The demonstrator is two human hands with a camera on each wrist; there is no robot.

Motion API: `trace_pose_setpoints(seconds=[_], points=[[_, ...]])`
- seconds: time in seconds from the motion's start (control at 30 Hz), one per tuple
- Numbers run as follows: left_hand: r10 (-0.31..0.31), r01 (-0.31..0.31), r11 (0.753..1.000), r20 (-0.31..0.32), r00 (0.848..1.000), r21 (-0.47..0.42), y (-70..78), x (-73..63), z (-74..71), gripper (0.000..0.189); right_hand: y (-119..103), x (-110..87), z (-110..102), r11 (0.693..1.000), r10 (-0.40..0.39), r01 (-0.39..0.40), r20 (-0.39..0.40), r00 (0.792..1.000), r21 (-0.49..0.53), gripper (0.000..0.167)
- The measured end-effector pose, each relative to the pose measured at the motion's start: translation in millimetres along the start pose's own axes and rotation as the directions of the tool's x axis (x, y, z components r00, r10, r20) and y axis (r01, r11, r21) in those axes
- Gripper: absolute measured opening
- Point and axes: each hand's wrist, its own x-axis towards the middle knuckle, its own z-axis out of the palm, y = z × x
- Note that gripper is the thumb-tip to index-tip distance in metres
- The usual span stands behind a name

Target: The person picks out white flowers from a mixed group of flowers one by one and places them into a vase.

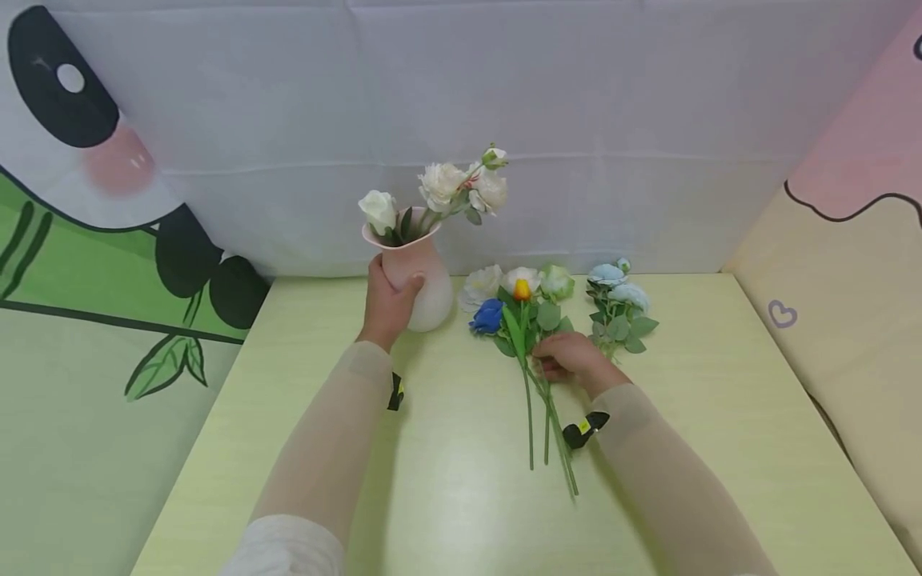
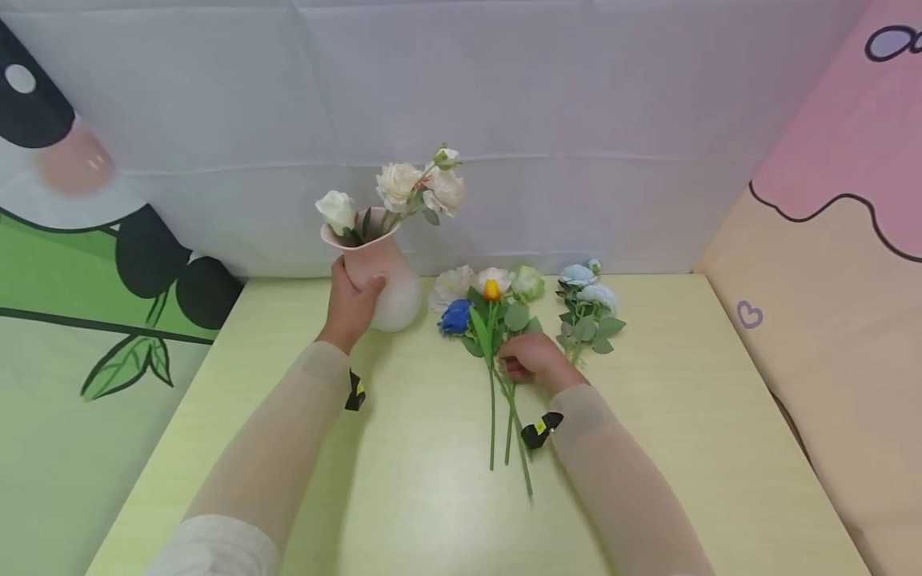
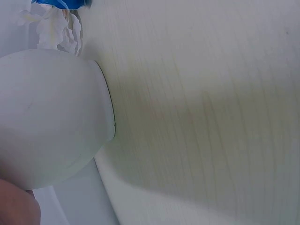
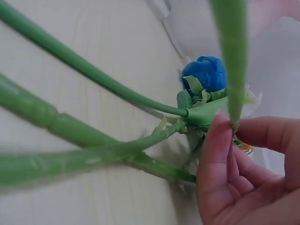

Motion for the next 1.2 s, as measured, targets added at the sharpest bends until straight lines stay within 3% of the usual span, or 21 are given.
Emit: trace_pose_setpoints(seconds=[0.23, 0.63, 0.97, 1.2], points=[[0.0, 0.0, 1.0, -0.005, 1.0, 0.003, 1.3, -1.1, -0.6, 0.084, -2, -7.1, -1, 0.991, -0.026, 0.022, 0.024, 0.999, 0.134, 0.036], [0.001, -0.001, 1.0, 0.0, 1.0, 0.006, 0.8, -0.9, -0.1, 0.085, -13, -26.2, -4, 0.981, -0.089, 0.094, -0.036, 0.995, 0.171, 0.037], [0.004, -0.004, 1.0, 0.004, 1.0, -0.001, 1.3, -1.3, -0.4, 0.086, -24, -41.8, -7, 0.976, -0.163, 0.176, -0.108, 0.981, 0.126, 0.038], [-0.016, 0.016, 1.0, -0.002, 1.0, 0.009, 1.9, -1.1, -0.2, 0.085, -40, -57.4, -6, 0.966, -0.258, 0.258, -0.15, 0.954, -0.016, 0.037]])
